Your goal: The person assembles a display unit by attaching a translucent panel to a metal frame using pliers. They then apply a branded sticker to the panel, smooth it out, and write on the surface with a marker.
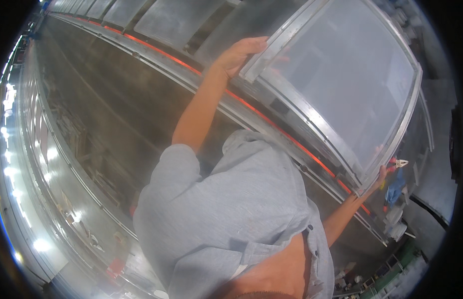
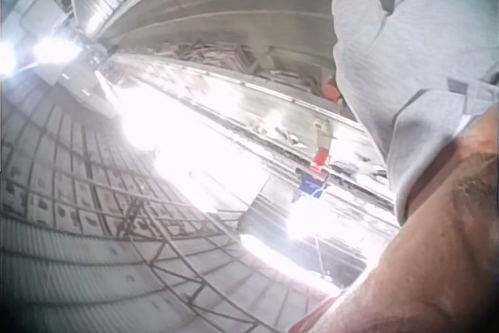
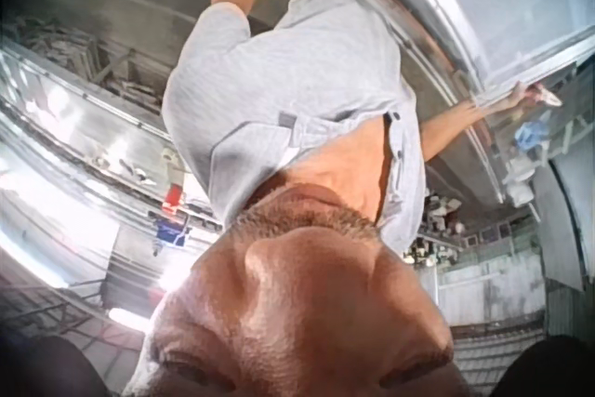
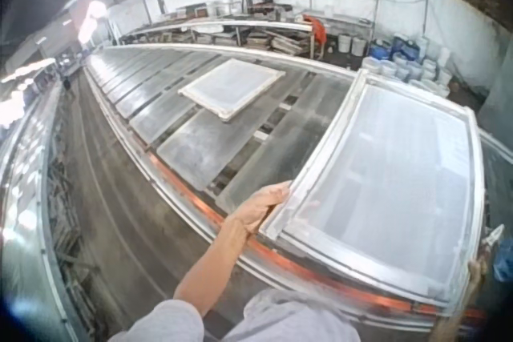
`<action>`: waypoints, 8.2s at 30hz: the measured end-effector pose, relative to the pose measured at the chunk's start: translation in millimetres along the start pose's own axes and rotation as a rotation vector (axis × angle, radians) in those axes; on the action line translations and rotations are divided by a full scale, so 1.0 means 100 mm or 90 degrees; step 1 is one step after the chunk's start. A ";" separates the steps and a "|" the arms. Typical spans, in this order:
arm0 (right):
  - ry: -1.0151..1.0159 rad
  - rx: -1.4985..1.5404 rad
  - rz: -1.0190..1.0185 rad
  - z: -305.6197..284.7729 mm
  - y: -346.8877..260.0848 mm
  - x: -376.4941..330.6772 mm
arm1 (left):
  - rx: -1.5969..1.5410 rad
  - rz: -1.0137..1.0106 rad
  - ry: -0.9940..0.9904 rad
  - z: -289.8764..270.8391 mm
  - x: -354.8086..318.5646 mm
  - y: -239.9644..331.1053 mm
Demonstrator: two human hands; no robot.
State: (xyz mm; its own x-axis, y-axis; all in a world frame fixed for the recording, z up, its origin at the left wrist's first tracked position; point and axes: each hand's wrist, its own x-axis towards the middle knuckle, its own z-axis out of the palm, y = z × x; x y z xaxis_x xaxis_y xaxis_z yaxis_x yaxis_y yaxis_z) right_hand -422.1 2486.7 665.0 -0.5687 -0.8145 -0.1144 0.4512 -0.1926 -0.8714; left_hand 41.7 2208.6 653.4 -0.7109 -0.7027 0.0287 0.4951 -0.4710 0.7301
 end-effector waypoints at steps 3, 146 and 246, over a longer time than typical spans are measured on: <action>-0.014 -0.006 0.008 -0.11 0.00 -0.03 | -0.038 -0.012 -0.017 -0.01 0.01 -0.03; 0.381 -0.671 -0.167 -0.78 0.93 0.39 | 0.067 -0.028 0.205 0.23 0.63 -0.96; 0.337 -0.721 -0.060 -1.84 1.50 0.20 | 0.325 -0.122 0.481 -0.48 -0.10 -3.01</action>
State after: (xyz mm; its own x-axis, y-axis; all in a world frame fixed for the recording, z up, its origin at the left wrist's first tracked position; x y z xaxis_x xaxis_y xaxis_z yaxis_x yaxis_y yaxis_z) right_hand -492.5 2541.8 444.1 -0.8911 -0.4534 0.0213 -0.3003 0.5537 -0.7767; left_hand -76.2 2331.4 400.3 -0.1550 -0.8820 -0.4450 -0.0044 -0.4498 0.8931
